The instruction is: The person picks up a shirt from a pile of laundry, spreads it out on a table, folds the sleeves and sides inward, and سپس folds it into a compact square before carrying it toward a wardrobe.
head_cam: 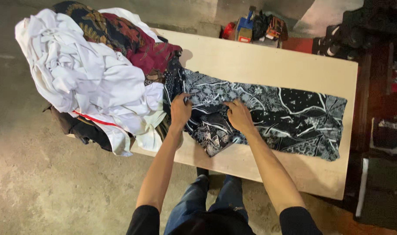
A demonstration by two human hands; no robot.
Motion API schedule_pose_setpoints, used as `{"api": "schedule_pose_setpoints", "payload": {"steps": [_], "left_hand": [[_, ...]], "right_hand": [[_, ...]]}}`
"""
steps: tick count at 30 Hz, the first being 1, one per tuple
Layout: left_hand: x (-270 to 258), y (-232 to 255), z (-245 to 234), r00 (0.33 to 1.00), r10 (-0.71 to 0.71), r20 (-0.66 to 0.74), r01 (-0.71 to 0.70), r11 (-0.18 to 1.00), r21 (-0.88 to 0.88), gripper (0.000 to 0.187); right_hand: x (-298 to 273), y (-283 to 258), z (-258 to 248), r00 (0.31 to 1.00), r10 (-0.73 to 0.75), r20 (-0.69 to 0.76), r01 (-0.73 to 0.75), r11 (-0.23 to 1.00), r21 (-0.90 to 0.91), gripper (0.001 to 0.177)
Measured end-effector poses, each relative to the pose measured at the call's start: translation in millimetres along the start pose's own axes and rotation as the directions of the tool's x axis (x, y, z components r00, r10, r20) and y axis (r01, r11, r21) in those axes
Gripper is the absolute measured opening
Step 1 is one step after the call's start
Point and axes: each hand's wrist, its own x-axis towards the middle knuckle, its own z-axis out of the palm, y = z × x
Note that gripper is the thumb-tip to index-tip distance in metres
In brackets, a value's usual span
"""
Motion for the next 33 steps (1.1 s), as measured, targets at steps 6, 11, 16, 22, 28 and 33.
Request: {"api": "schedule_pose_setpoints", "payload": {"steps": [6, 11, 16, 22, 28, 33], "left_hand": [[-6, 2, -22, 0.999, 0.013, -0.041, -0.014, 0.999, -0.036, 0.025], [-16, 14, -37, 0.995, -0.039, 0.094, 0.05, 0.992, -0.118, 0.012], [-57, -1, -21, 0.841, -0.019, 0.54, 0.03, 0.999, -0.012, 0.011], [-113, -16, 24, 0.935, -0.007, 0.355, -0.113, 0.942, 0.316, 0.047], [-114, -8, 5, 0.913, 0.083, 0.399, -0.165, 0.971, 0.175, 0.023], [-93, 14, -26, 0.828, 0.22, 0.516, -0.118, 0.968, -0.223, 0.027]], "right_hand": [[-31, -40, -23, 0.979, 0.204, 0.032, -0.206, 0.957, 0.205, 0.024], [-50, -61, -35, 0.905, 0.357, 0.23, -0.389, 0.914, 0.113, 0.044], [-53, -56, -13, 0.96, 0.247, 0.131, -0.267, 0.949, 0.171, 0.045], [-57, -58, -4, 0.997, 0.048, 0.064, -0.053, 0.996, 0.077, 0.039], [-62, -66, -3, 0.944, -0.091, 0.316, 0.043, 0.987, 0.154, 0.083], [-61, -70, 5, 0.923, -0.141, 0.358, -0.003, 0.927, 0.374, 0.103]]}}
